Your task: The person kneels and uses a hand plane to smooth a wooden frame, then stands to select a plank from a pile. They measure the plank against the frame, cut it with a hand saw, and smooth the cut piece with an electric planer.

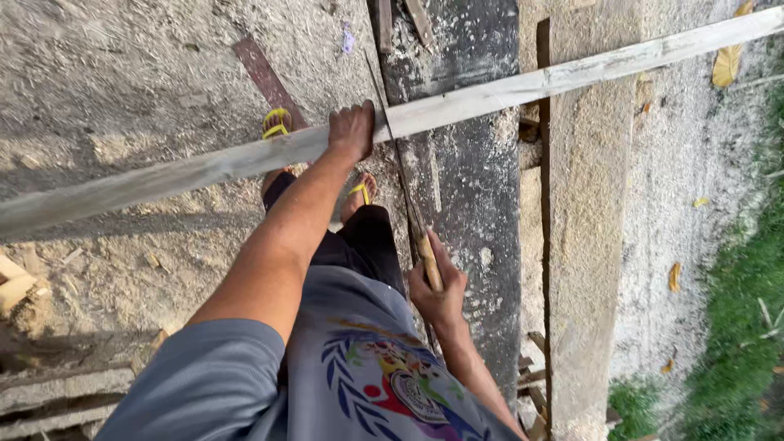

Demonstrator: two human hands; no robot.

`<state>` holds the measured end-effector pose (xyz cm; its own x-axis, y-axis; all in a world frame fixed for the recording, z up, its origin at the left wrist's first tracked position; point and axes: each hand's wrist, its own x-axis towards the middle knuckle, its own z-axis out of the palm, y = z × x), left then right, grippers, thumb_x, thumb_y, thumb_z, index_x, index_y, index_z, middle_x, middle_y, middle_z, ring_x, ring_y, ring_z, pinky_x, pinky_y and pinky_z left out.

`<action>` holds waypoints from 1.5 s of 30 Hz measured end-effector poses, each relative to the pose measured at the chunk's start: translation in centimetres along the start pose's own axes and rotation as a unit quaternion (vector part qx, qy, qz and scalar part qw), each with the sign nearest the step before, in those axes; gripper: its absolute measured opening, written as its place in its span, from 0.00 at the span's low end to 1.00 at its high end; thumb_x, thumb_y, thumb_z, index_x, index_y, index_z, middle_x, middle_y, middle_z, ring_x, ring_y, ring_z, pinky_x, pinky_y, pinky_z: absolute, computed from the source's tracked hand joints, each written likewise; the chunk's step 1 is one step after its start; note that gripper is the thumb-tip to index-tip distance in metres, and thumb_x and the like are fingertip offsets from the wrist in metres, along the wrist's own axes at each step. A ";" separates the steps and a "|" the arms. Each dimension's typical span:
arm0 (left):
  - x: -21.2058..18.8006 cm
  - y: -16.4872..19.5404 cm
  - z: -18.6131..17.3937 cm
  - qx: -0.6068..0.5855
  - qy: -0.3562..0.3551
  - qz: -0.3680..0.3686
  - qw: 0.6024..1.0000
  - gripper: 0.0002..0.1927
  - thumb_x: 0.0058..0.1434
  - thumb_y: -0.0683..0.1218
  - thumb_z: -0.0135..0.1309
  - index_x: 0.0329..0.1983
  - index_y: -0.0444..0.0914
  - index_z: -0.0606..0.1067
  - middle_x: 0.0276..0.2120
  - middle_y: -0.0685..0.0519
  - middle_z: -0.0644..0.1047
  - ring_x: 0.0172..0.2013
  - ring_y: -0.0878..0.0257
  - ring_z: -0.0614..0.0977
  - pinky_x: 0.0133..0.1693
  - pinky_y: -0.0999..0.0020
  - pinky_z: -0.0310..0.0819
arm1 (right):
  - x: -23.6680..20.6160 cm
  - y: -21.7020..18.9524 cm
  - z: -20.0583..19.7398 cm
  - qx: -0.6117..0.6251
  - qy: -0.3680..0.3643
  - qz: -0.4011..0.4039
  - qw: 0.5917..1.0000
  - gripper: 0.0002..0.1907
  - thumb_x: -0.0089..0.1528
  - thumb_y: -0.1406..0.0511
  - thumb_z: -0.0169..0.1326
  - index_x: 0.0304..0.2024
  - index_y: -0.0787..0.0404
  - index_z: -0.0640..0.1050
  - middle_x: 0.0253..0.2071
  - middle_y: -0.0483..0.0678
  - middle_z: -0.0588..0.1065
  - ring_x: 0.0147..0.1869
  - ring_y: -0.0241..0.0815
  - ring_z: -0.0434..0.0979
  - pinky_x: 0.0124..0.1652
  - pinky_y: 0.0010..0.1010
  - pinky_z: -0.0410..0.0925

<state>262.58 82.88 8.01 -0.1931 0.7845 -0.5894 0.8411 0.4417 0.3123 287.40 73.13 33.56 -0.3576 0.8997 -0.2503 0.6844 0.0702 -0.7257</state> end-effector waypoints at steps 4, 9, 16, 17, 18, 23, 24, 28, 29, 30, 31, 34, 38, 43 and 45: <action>-0.7 0.1 0.4 -0.006 0.025 0.022 0.999 0.23 0.59 0.40 0.57 0.57 0.34 0.67 0.46 0.38 0.77 0.47 0.42 0.81 0.48 0.43 0.73 | 11.8 1.9 7.7 0.082 0.009 -0.017 0.996 0.27 0.61 0.71 0.54 0.65 0.61 0.75 0.41 0.56 0.83 0.40 0.41 0.84 0.40 0.29 0.74; -0.6 0.2 0.2 -0.024 0.011 0.018 0.999 0.26 0.54 0.40 0.60 0.56 0.34 0.67 0.47 0.40 0.77 0.50 0.42 0.79 0.51 0.43 0.72 | 11.0 1.1 6.2 0.022 0.001 0.014 1.000 0.31 0.55 0.71 0.54 0.63 0.62 0.75 0.42 0.59 0.82 0.42 0.45 0.85 0.43 0.31 0.74; 0.1 0.0 1.3 0.008 0.076 0.017 0.997 0.30 0.54 0.39 0.58 0.60 0.36 0.64 0.48 0.40 0.77 0.51 0.44 0.79 0.51 0.40 0.69 | 3.7 -0.5 1.4 0.019 -0.032 0.026 0.999 0.32 0.56 0.73 0.50 0.66 0.66 0.73 0.46 0.57 0.83 0.44 0.40 0.87 0.46 0.27 0.76; -0.3 0.1 1.3 -0.016 0.023 -0.005 1.000 0.27 0.57 0.40 0.58 0.59 0.37 0.64 0.49 0.41 0.76 0.53 0.43 0.78 0.52 0.41 0.69 | 7.7 0.4 4.5 -0.057 0.025 -0.030 0.998 0.32 0.55 0.69 0.62 0.63 0.66 0.75 0.44 0.61 0.82 0.47 0.46 0.83 0.44 0.32 0.73; -0.6 0.0 1.1 -0.026 0.017 -0.003 1.000 0.25 0.60 0.42 0.57 0.59 0.37 0.64 0.50 0.41 0.76 0.53 0.43 0.78 0.53 0.40 0.69 | 11.4 1.4 6.7 0.032 -0.042 0.104 0.993 0.34 0.53 0.69 0.54 0.64 0.63 0.74 0.37 0.58 0.82 0.35 0.45 0.82 0.37 0.33 0.74; -1.0 0.2 0.3 -0.005 -0.019 0.017 1.000 0.39 0.56 0.47 0.60 0.67 0.36 0.56 0.52 0.38 0.73 0.51 0.42 0.76 0.49 0.40 0.69 | 12.2 2.0 7.1 0.032 0.016 -0.059 0.998 0.26 0.59 0.68 0.61 0.60 0.69 0.75 0.45 0.61 0.81 0.47 0.51 0.83 0.46 0.36 0.73; -0.8 0.3 0.2 -0.014 -0.011 0.012 1.000 0.34 0.58 0.44 0.59 0.66 0.36 0.59 0.52 0.39 0.74 0.52 0.43 0.78 0.52 0.40 0.69 | 7.8 1.0 4.6 -0.004 0.002 0.082 0.997 0.27 0.60 0.67 0.58 0.63 0.60 0.77 0.47 0.61 0.82 0.48 0.48 0.86 0.46 0.34 0.75; -0.5 0.6 0.7 -0.017 0.059 0.016 0.998 0.31 0.58 0.39 0.57 0.65 0.35 0.63 0.52 0.39 0.76 0.52 0.44 0.78 0.53 0.40 0.69 | -2.0 -1.6 -2.3 -0.058 -0.029 0.037 0.997 0.31 0.56 0.73 0.51 0.64 0.58 0.76 0.49 0.59 0.83 0.47 0.50 0.87 0.48 0.35 0.76; -0.5 0.5 0.8 -0.003 0.114 0.033 0.993 0.33 0.57 0.40 0.57 0.66 0.35 0.62 0.51 0.39 0.75 0.51 0.43 0.78 0.50 0.40 0.68 | -1.6 -1.8 -2.3 -0.021 -0.042 0.118 0.992 0.32 0.55 0.72 0.51 0.64 0.58 0.76 0.43 0.56 0.85 0.43 0.48 0.89 0.46 0.35 0.76; -0.7 0.6 0.9 -0.007 0.096 0.025 0.995 0.31 0.57 0.41 0.57 0.65 0.36 0.63 0.51 0.40 0.75 0.52 0.43 0.77 0.51 0.39 0.68 | 2.1 -1.2 0.2 -0.039 -0.011 0.024 0.999 0.31 0.55 0.72 0.52 0.63 0.60 0.75 0.47 0.58 0.83 0.46 0.49 0.87 0.47 0.35 0.77; -0.9 0.5 1.0 -0.012 0.070 0.014 0.997 0.30 0.58 0.41 0.57 0.63 0.37 0.64 0.51 0.42 0.75 0.53 0.44 0.77 0.53 0.38 0.67 | 6.4 -0.5 2.9 -0.058 0.013 -0.063 0.996 0.31 0.54 0.72 0.53 0.63 0.63 0.74 0.50 0.61 0.81 0.48 0.50 0.86 0.49 0.36 0.77; -1.7 0.4 1.1 -0.010 0.031 0.024 0.999 0.23 0.64 0.45 0.55 0.61 0.37 0.65 0.51 0.41 0.76 0.53 0.43 0.77 0.52 0.39 0.68 | 16.0 0.9 9.7 0.011 0.007 -0.014 1.000 0.28 0.56 0.68 0.56 0.61 0.64 0.77 0.41 0.64 0.81 0.43 0.56 0.84 0.43 0.39 0.75; -1.3 0.4 1.2 0.002 -0.040 0.011 0.999 0.25 0.64 0.44 0.55 0.63 0.37 0.65 0.51 0.40 0.77 0.51 0.43 0.79 0.51 0.41 0.70 | 7.9 -1.0 3.8 -0.034 -0.018 0.078 0.996 0.31 0.57 0.66 0.56 0.64 0.59 0.76 0.34 0.61 0.80 0.36 0.53 0.85 0.39 0.39 0.74; 0.1 0.5 1.5 0.003 0.076 0.016 0.997 0.25 0.65 0.41 0.54 0.65 0.37 0.65 0.49 0.41 0.78 0.49 0.43 0.81 0.51 0.40 0.71 | -1.6 -3.2 -2.2 -0.043 0.014 -0.002 0.999 0.29 0.58 0.69 0.52 0.64 0.61 0.75 0.44 0.59 0.83 0.47 0.52 0.87 0.45 0.34 0.76; -0.3 0.5 1.3 0.020 0.053 0.013 0.998 0.27 0.60 0.40 0.56 0.63 0.36 0.65 0.49 0.40 0.77 0.49 0.43 0.80 0.50 0.40 0.71 | 4.5 -1.8 2.1 -0.096 0.021 -0.036 0.994 0.30 0.55 0.69 0.54 0.62 0.61 0.76 0.42 0.60 0.82 0.45 0.53 0.86 0.44 0.36 0.76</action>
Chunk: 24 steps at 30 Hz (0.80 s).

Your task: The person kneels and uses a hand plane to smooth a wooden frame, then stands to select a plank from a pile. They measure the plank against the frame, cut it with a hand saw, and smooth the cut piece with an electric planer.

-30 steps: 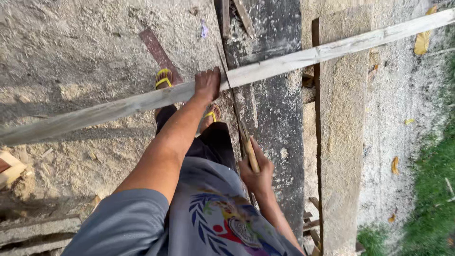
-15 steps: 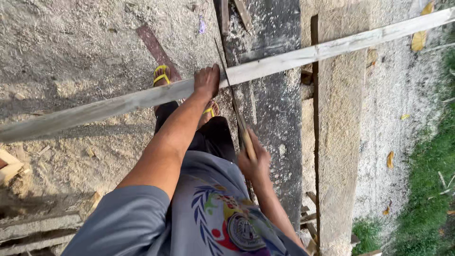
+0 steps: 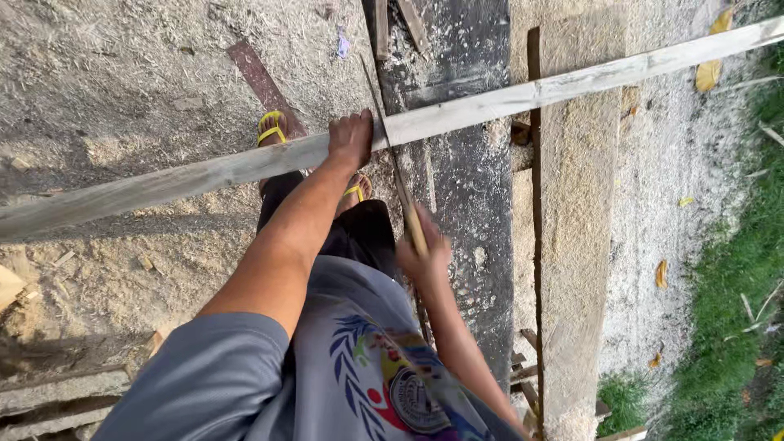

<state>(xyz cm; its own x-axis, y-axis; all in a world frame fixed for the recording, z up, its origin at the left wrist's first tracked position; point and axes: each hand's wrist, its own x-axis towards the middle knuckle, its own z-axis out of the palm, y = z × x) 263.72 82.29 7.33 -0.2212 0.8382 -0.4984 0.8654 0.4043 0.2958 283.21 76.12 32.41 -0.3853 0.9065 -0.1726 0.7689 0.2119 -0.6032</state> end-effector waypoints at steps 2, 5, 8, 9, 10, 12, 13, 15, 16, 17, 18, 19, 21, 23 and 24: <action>-1.0 0.0 -0.6 -0.021 -0.029 0.014 0.999 0.27 0.59 0.42 0.57 0.61 0.34 0.65 0.50 0.39 0.76 0.50 0.42 0.80 0.49 0.41 0.72 | 7.4 1.4 5.9 0.078 -0.036 0.052 0.995 0.32 0.52 0.67 0.58 0.60 0.64 0.75 0.41 0.63 0.81 0.42 0.58 0.84 0.41 0.40 0.75; -2.4 0.2 -1.4 -0.040 0.033 0.057 0.997 0.25 0.63 0.41 0.55 0.63 0.34 0.65 0.51 0.39 0.76 0.50 0.41 0.80 0.50 0.39 0.71 | 8.4 2.1 7.3 0.117 -0.034 0.042 0.992 0.27 0.58 0.67 0.58 0.62 0.64 0.75 0.43 0.63 0.81 0.46 0.52 0.84 0.45 0.36 0.75; -1.8 0.2 -1.7 -0.070 -0.070 -0.016 0.995 0.30 0.55 0.40 0.59 0.61 0.37 0.65 0.53 0.41 0.77 0.56 0.44 0.78 0.56 0.40 0.69 | -0.5 1.2 0.2 0.116 -0.030 0.073 0.990 0.28 0.59 0.71 0.54 0.63 0.63 0.75 0.47 0.60 0.82 0.50 0.45 0.86 0.47 0.34 0.75; -1.6 0.1 -1.4 -0.055 -0.072 -0.019 0.996 0.29 0.60 0.40 0.56 0.64 0.36 0.64 0.52 0.40 0.77 0.55 0.43 0.79 0.56 0.39 0.69 | -4.6 0.5 -3.0 0.094 -0.066 0.101 0.988 0.31 0.57 0.72 0.52 0.65 0.62 0.74 0.46 0.60 0.83 0.50 0.44 0.87 0.45 0.32 0.75; -1.3 0.1 -1.0 -0.043 -0.071 -0.019 0.996 0.27 0.65 0.39 0.52 0.68 0.34 0.63 0.52 0.38 0.78 0.54 0.43 0.79 0.56 0.38 0.69 | -7.4 -0.1 -5.3 0.033 -0.012 -0.071 0.997 0.27 0.61 0.73 0.53 0.64 0.63 0.74 0.57 0.65 0.79 0.54 0.49 0.86 0.49 0.31 0.77; -0.7 0.2 -0.4 0.013 0.062 0.018 0.998 0.31 0.61 0.42 0.50 0.69 0.35 0.62 0.53 0.38 0.77 0.53 0.42 0.80 0.56 0.36 0.70 | -6.7 0.1 -5.0 0.051 -0.050 0.050 0.996 0.29 0.58 0.72 0.52 0.64 0.64 0.74 0.48 0.61 0.82 0.48 0.47 0.87 0.46 0.32 0.76; -0.8 0.0 -0.1 0.019 0.104 0.026 0.994 0.32 0.61 0.42 0.50 0.69 0.35 0.61 0.54 0.39 0.76 0.53 0.43 0.79 0.55 0.36 0.69 | -5.6 0.0 -4.2 0.062 -0.071 0.111 0.989 0.30 0.57 0.72 0.52 0.64 0.64 0.74 0.44 0.59 0.83 0.45 0.46 0.88 0.44 0.32 0.76; -1.1 -0.1 0.2 0.021 0.052 0.025 0.998 0.32 0.61 0.43 0.50 0.70 0.35 0.60 0.57 0.40 0.74 0.54 0.43 0.78 0.53 0.37 0.68 | 2.0 1.2 2.2 0.031 -0.026 0.045 0.998 0.32 0.53 0.71 0.54 0.62 0.64 0.76 0.37 0.61 0.82 0.38 0.52 0.84 0.40 0.38 0.75; -1.2 -0.2 0.3 0.012 0.000 0.022 1.000 0.32 0.61 0.44 0.49 0.70 0.35 0.59 0.58 0.41 0.73 0.55 0.43 0.77 0.53 0.37 0.67 | 5.8 1.7 5.1 0.144 -0.066 0.089 0.983 0.32 0.54 0.69 0.51 0.64 0.63 0.73 0.35 0.60 0.82 0.34 0.51 0.83 0.35 0.39 0.74; -1.5 -0.1 0.3 0.007 -0.038 0.022 0.999 0.33 0.61 0.44 0.49 0.70 0.35 0.59 0.60 0.41 0.72 0.55 0.44 0.76 0.52 0.37 0.66 | 9.5 1.6 7.9 -0.005 -0.011 -0.008 1.000 0.32 0.53 0.67 0.58 0.63 0.60 0.78 0.33 0.64 0.80 0.38 0.60 0.79 0.46 0.46 0.73; -1.6 -0.2 0.3 0.006 -0.027 0.030 0.999 0.33 0.61 0.45 0.49 0.70 0.35 0.58 0.61 0.42 0.71 0.56 0.44 0.76 0.51 0.37 0.66 | 9.8 2.2 8.2 0.040 -0.037 0.033 0.998 0.32 0.54 0.66 0.56 0.63 0.60 0.76 0.35 0.63 0.80 0.38 0.60 0.80 0.43 0.46 0.73; -1.6 -0.1 0.3 0.013 -0.013 0.043 0.999 0.33 0.60 0.45 0.49 0.70 0.35 0.58 0.62 0.42 0.70 0.56 0.44 0.75 0.50 0.37 0.65 | 9.2 2.1 8.0 0.089 -0.060 0.075 0.991 0.31 0.55 0.65 0.54 0.63 0.60 0.75 0.37 0.62 0.80 0.37 0.59 0.81 0.40 0.46 0.74; -1.4 0.1 0.2 -0.005 0.015 0.043 0.999 0.28 0.61 0.44 0.49 0.66 0.37 0.62 0.61 0.43 0.72 0.55 0.44 0.77 0.49 0.36 0.67 | 4.6 1.5 4.2 -0.040 -0.073 0.174 0.981 0.26 0.56 0.63 0.59 0.58 0.56 0.80 0.42 0.63 0.81 0.47 0.61 0.82 0.47 0.46 0.73; -1.0 0.0 0.1 -0.042 -0.005 -0.024 0.999 0.21 0.67 0.45 0.48 0.64 0.40 0.68 0.56 0.44 0.76 0.56 0.44 0.79 0.55 0.37 0.68 | -4.7 0.1 -2.6 0.118 -0.024 0.068 0.990 0.28 0.60 0.72 0.53 0.65 0.64 0.74 0.54 0.60 0.82 0.59 0.44 0.83 0.56 0.33 0.72; -1.0 -0.1 0.0 -0.074 -0.006 -0.038 0.997 0.15 0.72 0.47 0.45 0.59 0.40 0.70 0.54 0.43 0.78 0.55 0.44 0.80 0.55 0.40 0.70 | -8.3 -0.7 -5.2 0.207 -0.042 0.100 0.972 0.28 0.63 0.71 0.51 0.67 0.65 0.73 0.57 0.58 0.81 0.62 0.43 0.79 0.59 0.31 0.69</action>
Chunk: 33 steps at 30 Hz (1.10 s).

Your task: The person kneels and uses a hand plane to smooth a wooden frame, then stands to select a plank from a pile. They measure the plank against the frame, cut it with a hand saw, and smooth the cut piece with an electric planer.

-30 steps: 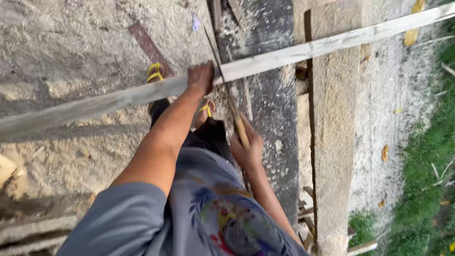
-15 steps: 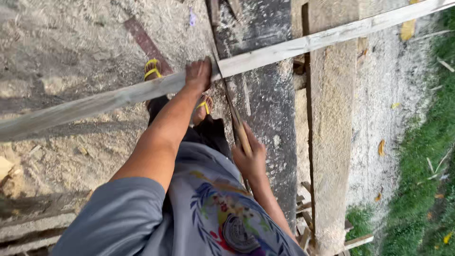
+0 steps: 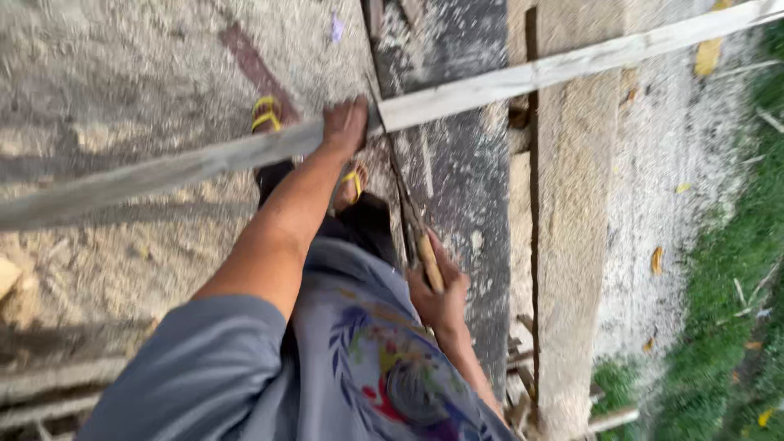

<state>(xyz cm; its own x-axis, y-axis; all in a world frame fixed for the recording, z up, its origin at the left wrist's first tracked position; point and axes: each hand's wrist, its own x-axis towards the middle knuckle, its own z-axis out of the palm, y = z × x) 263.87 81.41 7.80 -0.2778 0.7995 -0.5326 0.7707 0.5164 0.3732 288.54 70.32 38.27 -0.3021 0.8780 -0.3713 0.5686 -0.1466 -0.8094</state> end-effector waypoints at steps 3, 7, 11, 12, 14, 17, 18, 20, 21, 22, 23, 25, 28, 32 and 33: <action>0.1 -0.3 0.0 -0.025 0.029 0.004 0.999 0.13 0.78 0.49 0.42 0.53 0.39 0.74 0.51 0.41 0.80 0.52 0.43 0.82 0.53 0.45 0.73 | 0.3 -0.3 0.0 -0.131 -0.015 0.116 0.984 0.32 0.56 0.70 0.52 0.66 0.59 0.76 0.47 0.55 0.85 0.50 0.41 0.87 0.50 0.32 0.75; -1.2 -0.6 -0.7 0.047 0.002 0.057 0.997 0.26 0.64 0.44 0.51 0.65 0.33 0.64 0.51 0.37 0.77 0.50 0.41 0.80 0.47 0.42 0.73 | 18.3 3.2 10.2 -0.094 -0.008 0.014 0.995 0.30 0.56 0.67 0.52 0.63 0.55 0.78 0.38 0.61 0.80 0.41 0.57 0.85 0.45 0.41 0.76; -1.2 -0.2 -1.0 0.060 -0.075 0.025 0.995 0.30 0.59 0.45 0.55 0.64 0.35 0.64 0.54 0.39 0.75 0.55 0.43 0.77 0.53 0.43 0.69 | 15.2 3.8 7.9 -0.162 0.067 -0.113 0.978 0.32 0.50 0.65 0.62 0.60 0.59 0.76 0.44 0.63 0.81 0.47 0.59 0.83 0.46 0.41 0.73; -0.7 -0.1 -0.9 0.060 -0.015 0.045 0.997 0.28 0.60 0.44 0.54 0.64 0.36 0.65 0.53 0.40 0.75 0.54 0.43 0.77 0.53 0.41 0.68 | 10.3 3.2 4.8 -0.138 0.000 0.026 0.990 0.30 0.56 0.65 0.57 0.63 0.54 0.76 0.45 0.59 0.82 0.51 0.52 0.85 0.51 0.36 0.74; -0.5 -0.1 -0.1 0.059 0.075 0.070 0.993 0.25 0.63 0.42 0.52 0.64 0.37 0.65 0.51 0.43 0.76 0.52 0.44 0.78 0.52 0.36 0.66 | 0.6 1.5 0.1 -0.090 0.012 -0.040 0.995 0.28 0.60 0.73 0.53 0.64 0.66 0.74 0.60 0.60 0.78 0.66 0.50 0.79 0.61 0.34 0.70; -0.3 -0.3 0.7 0.056 0.047 0.040 0.997 0.25 0.64 0.42 0.52 0.65 0.37 0.65 0.49 0.40 0.76 0.50 0.43 0.78 0.50 0.38 0.68 | -0.9 0.8 -0.9 -0.121 0.010 -0.026 0.992 0.29 0.57 0.73 0.53 0.63 0.67 0.75 0.54 0.59 0.81 0.62 0.48 0.82 0.59 0.32 0.70; -0.4 -0.5 0.6 0.046 0.038 0.035 0.998 0.25 0.63 0.42 0.53 0.64 0.37 0.65 0.50 0.40 0.76 0.52 0.42 0.78 0.51 0.38 0.68 | 2.8 1.4 1.5 -0.112 0.025 -0.080 0.990 0.30 0.56 0.73 0.53 0.63 0.67 0.74 0.55 0.60 0.80 0.62 0.50 0.81 0.59 0.32 0.71; -0.8 -0.6 0.3 0.019 0.003 0.019 1.000 0.25 0.63 0.43 0.53 0.63 0.37 0.65 0.51 0.39 0.77 0.54 0.42 0.78 0.53 0.39 0.69 | 11.9 3.0 7.0 -0.080 0.010 0.002 0.997 0.28 0.56 0.67 0.57 0.61 0.63 0.76 0.44 0.59 0.83 0.48 0.47 0.86 0.47 0.33 0.75; -0.9 -0.6 -0.1 0.018 -0.017 0.020 0.999 0.24 0.63 0.44 0.54 0.62 0.37 0.65 0.51 0.39 0.77 0.54 0.41 0.78 0.53 0.39 0.69 | 16.3 3.7 9.3 -0.094 -0.038 0.048 0.994 0.30 0.55 0.67 0.52 0.62 0.61 0.76 0.36 0.65 0.80 0.38 0.57 0.83 0.40 0.40 0.73; -0.8 -0.4 -0.7 0.013 -0.033 0.024 0.999 0.24 0.63 0.44 0.54 0.62 0.36 0.65 0.52 0.39 0.77 0.54 0.41 0.78 0.53 0.40 0.69 | 20.7 3.9 11.8 -0.128 0.009 -0.034 0.991 0.27 0.56 0.64 0.54 0.60 0.59 0.78 0.39 0.64 0.81 0.43 0.57 0.85 0.41 0.40 0.75; -1.0 -0.4 -1.1 0.015 -0.053 0.026 0.998 0.25 0.63 0.45 0.55 0.62 0.36 0.65 0.52 0.38 0.77 0.54 0.40 0.78 0.54 0.40 0.69 | 20.4 4.4 11.5 -0.151 0.008 -0.035 0.988 0.25 0.57 0.64 0.56 0.58 0.60 0.78 0.40 0.65 0.80 0.44 0.60 0.84 0.43 0.41 0.74; -1.2 -0.2 -1.8 0.027 -0.082 0.013 0.996 0.31 0.55 0.41 0.59 0.61 0.37 0.64 0.51 0.40 0.76 0.54 0.42 0.77 0.54 0.37 0.65 | 17.6 3.6 9.5 -0.197 0.015 -0.042 0.979 0.21 0.60 0.63 0.60 0.55 0.63 0.78 0.41 0.65 0.80 0.47 0.65 0.81 0.45 0.45 0.73; -0.8 0.0 -1.8 0.013 -0.020 0.035 0.999 0.22 0.63 0.39 0.53 0.60 0.35 0.66 0.52 0.38 0.77 0.53 0.40 0.79 0.52 0.40 0.71 | 4.2 0.7 1.5 -0.098 -0.007 -0.029 0.995 0.28 0.60 0.70 0.55 0.64 0.65 0.74 0.50 0.61 0.82 0.55 0.50 0.84 0.50 0.34 0.74; -0.8 -0.4 -0.4 0.030 0.012 0.021 0.999 0.19 0.66 0.41 0.50 0.60 0.34 0.65 0.47 0.38 0.78 0.49 0.40 0.80 0.51 0.39 0.69 | -1.2 -0.6 -0.9 -0.118 0.007 -0.064 0.991 0.30 0.57 0.72 0.52 0.64 0.65 0.75 0.51 0.59 0.82 0.53 0.47 0.86 0.51 0.32 0.74; -0.9 -0.6 -0.1 0.030 0.019 0.022 0.999 0.20 0.65 0.40 0.50 0.60 0.35 0.66 0.48 0.39 0.78 0.50 0.40 0.80 0.52 0.40 0.70 | 2.5 0.6 1.3 -0.142 -0.007 -0.074 0.987 0.31 0.55 0.71 0.53 0.64 0.65 0.74 0.50 0.59 0.82 0.47 0.47 0.86 0.45 0.32 0.75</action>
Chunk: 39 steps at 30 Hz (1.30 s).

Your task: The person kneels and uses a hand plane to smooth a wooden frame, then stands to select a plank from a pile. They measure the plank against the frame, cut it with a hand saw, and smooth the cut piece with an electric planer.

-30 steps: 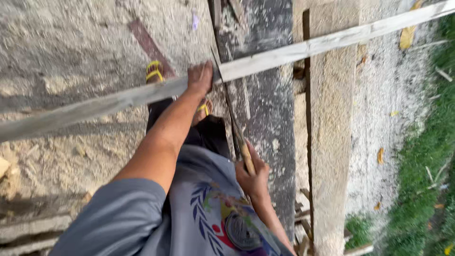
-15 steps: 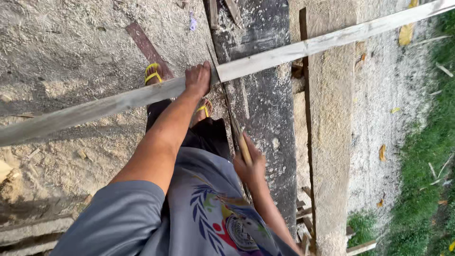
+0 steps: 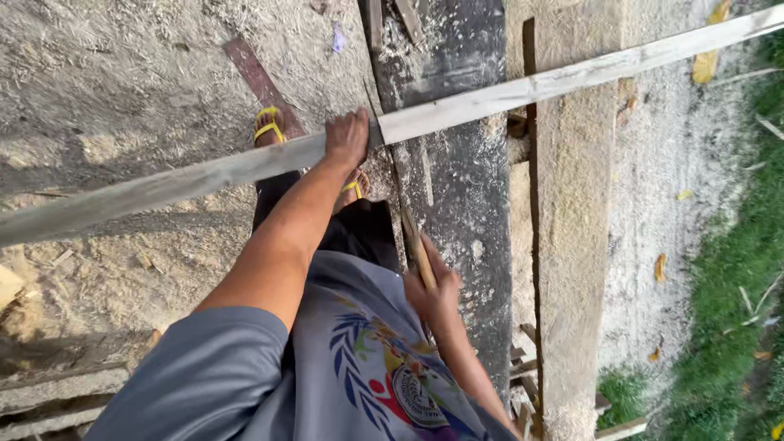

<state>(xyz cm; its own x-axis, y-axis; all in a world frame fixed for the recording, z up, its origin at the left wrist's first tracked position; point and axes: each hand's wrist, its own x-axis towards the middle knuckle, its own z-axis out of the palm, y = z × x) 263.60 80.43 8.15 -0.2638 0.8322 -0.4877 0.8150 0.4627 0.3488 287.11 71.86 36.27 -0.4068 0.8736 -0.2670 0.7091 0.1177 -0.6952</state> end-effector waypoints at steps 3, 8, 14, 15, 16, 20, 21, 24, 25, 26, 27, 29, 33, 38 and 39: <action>-0.5 -0.4 0.2 -0.009 0.020 0.015 1.000 0.22 0.62 0.41 0.53 0.59 0.35 0.67 0.49 0.40 0.78 0.51 0.41 0.80 0.50 0.42 0.71 | 12.0 3.2 9.2 0.059 0.026 0.040 0.997 0.27 0.57 0.67 0.54 0.61 0.62 0.77 0.44 0.61 0.82 0.46 0.52 0.86 0.44 0.36 0.76; -0.5 -0.3 -0.4 0.037 -0.022 0.020 0.999 0.42 0.44 0.43 0.60 0.66 0.35 0.62 0.51 0.40 0.76 0.52 0.41 0.78 0.46 0.37 0.70 | 11.3 3.4 7.5 -0.027 -0.006 0.074 0.997 0.35 0.51 0.66 0.58 0.63 0.62 0.74 0.39 0.66 0.80 0.44 0.61 0.82 0.45 0.42 0.73; -0.2 -0.1 -0.6 0.044 -0.100 0.003 0.994 0.22 0.75 0.43 0.44 0.70 0.36 0.61 0.54 0.39 0.77 0.55 0.45 0.80 0.53 0.41 0.72 | -4.0 -0.6 -2.4 -0.013 0.020 -0.024 0.999 0.31 0.56 0.71 0.54 0.65 0.64 0.74 0.53 0.61 0.80 0.58 0.50 0.83 0.56 0.35 0.73; -0.2 -0.2 -0.7 0.062 -0.034 0.024 0.997 0.27 0.67 0.42 0.47 0.69 0.35 0.60 0.54 0.39 0.76 0.53 0.43 0.79 0.52 0.38 0.70 | -2.5 -0.4 -0.9 -0.001 0.003 0.039 0.999 0.33 0.54 0.70 0.54 0.65 0.63 0.74 0.48 0.59 0.82 0.52 0.48 0.85 0.52 0.35 0.75; -0.3 -0.3 -1.0 0.059 -0.007 0.032 0.998 0.28 0.66 0.42 0.48 0.69 0.35 0.60 0.54 0.39 0.76 0.54 0.43 0.79 0.53 0.38 0.70 | -0.1 0.4 1.1 0.012 -0.017 0.103 0.994 0.34 0.53 0.69 0.53 0.64 0.61 0.75 0.43 0.58 0.83 0.46 0.45 0.88 0.48 0.34 0.77; -0.8 -0.4 -2.4 0.014 -0.070 0.007 0.997 0.29 0.62 0.42 0.53 0.65 0.35 0.60 0.54 0.38 0.76 0.55 0.42 0.77 0.54 0.39 0.69 | 15.5 3.2 12.4 0.060 0.047 0.022 0.997 0.28 0.58 0.67 0.57 0.62 0.62 0.76 0.44 0.65 0.80 0.49 0.57 0.85 0.47 0.39 0.75; -0.9 -0.3 -2.9 0.008 -0.077 0.002 0.997 0.29 0.61 0.42 0.54 0.65 0.35 0.61 0.53 0.38 0.75 0.55 0.41 0.77 0.54 0.39 0.69 | 16.1 4.0 12.7 0.064 0.035 0.037 0.997 0.29 0.57 0.66 0.57 0.62 0.62 0.76 0.44 0.64 0.80 0.48 0.56 0.85 0.46 0.39 0.75; -1.5 -0.2 -2.9 -0.002 -0.061 0.010 0.998 0.25 0.63 0.42 0.54 0.62 0.36 0.63 0.52 0.38 0.76 0.55 0.39 0.77 0.54 0.38 0.68 | 11.8 3.0 9.1 0.070 -0.033 0.136 0.988 0.31 0.56 0.64 0.58 0.63 0.60 0.74 0.41 0.63 0.81 0.45 0.55 0.86 0.45 0.38 0.74; -1.4 -0.2 -2.9 0.006 -0.022 0.014 1.000 0.20 0.67 0.42 0.52 0.61 0.37 0.65 0.51 0.37 0.77 0.54 0.38 0.78 0.53 0.36 0.68 | 8.3 1.9 6.7 0.020 0.027 0.003 0.999 0.31 0.55 0.69 0.56 0.64 0.62 0.77 0.48 0.65 0.80 0.55 0.59 0.80 0.50 0.39 0.73; -1.6 -0.3 -2.7 0.015 0.006 0.013 1.000 0.15 0.71 0.41 0.50 0.59 0.37 0.66 0.50 0.36 0.77 0.53 0.37 0.78 0.53 0.34 0.68 | 4.4 0.7 4.5 0.042 0.021 0.066 0.997 0.28 0.56 0.67 0.59 0.61 0.62 0.76 0.47 0.61 0.81 0.52 0.52 0.84 0.48 0.36 0.74; -1.6 -0.4 -2.4 0.007 -0.017 0.003 1.000 0.17 0.69 0.41 0.50 0.60 0.36 0.66 0.50 0.37 0.78 0.53 0.38 0.79 0.52 0.36 0.70 | 0.2 -0.1 2.0 0.049 0.021 0.054 0.997 0.28 0.57 0.69 0.54 0.63 0.62 0.75 0.48 0.60 0.82 0.52 0.47 0.86 0.48 0.33 0.76; -1.3 -0.6 -1.8 -0.009 -0.060 -0.009 0.998 0.22 0.64 0.39 0.51 0.61 0.34 0.64 0.49 0.37 0.78 0.52 0.40 0.80 0.51 0.39 0.72 | -6.8 -1.4 -2.0 0.052 -0.006 0.093 0.994 0.32 0.55 0.70 0.55 0.64 0.63 0.73 0.47 0.58 0.83 0.46 0.48 0.87 0.44 0.33 0.75; -1.1 -1.1 -1.2 -0.019 -0.054 -0.011 0.998 0.18 0.70 0.37 0.48 0.62 0.33 0.64 0.48 0.37 0.78 0.50 0.41 0.82 0.54 0.35 0.69 | -3.3 0.6 0.9 -0.014 -0.006 0.026 1.000 0.30 0.55 0.70 0.56 0.62 0.62 0.75 0.51 0.58 0.82 0.41 0.48 0.87 0.40 0.32 0.76; -2.7 -1.0 -2.2 -0.002 -0.069 0.004 0.998 0.27 0.57 0.39 0.58 0.58 0.32 0.64 0.49 0.37 0.76 0.53 0.40 0.78 0.53 0.39 0.69 | 13.2 4.3 12.5 0.052 0.024 0.054 0.997 0.31 0.53 0.66 0.57 0.62 0.61 0.76 0.39 0.64 0.80 0.41 0.55 0.85 0.42 0.39 0.75; -3.1 -0.9 -2.6 0.001 -0.075 0.002 0.997 0.27 0.56 0.38 0.58 0.58 0.32 0.64 0.50 0.38 0.76 0.53 0.40 0.78 0.53 0.39 0.69 | 14.2 4.2 13.0 0.055 0.017 0.077 0.995 0.31 0.54 0.66 0.58 0.62 0.62 0.75 0.39 0.64 0.80 0.42 0.55 0.86 0.43 0.38 0.75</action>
<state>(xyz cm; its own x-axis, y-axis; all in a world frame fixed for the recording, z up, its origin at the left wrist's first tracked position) 262.34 78.23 11.38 -0.1800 0.7793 -0.6002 0.8166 0.4586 0.3505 276.81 78.57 20.90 -0.2771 0.8932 -0.3542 0.6932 -0.0694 -0.7174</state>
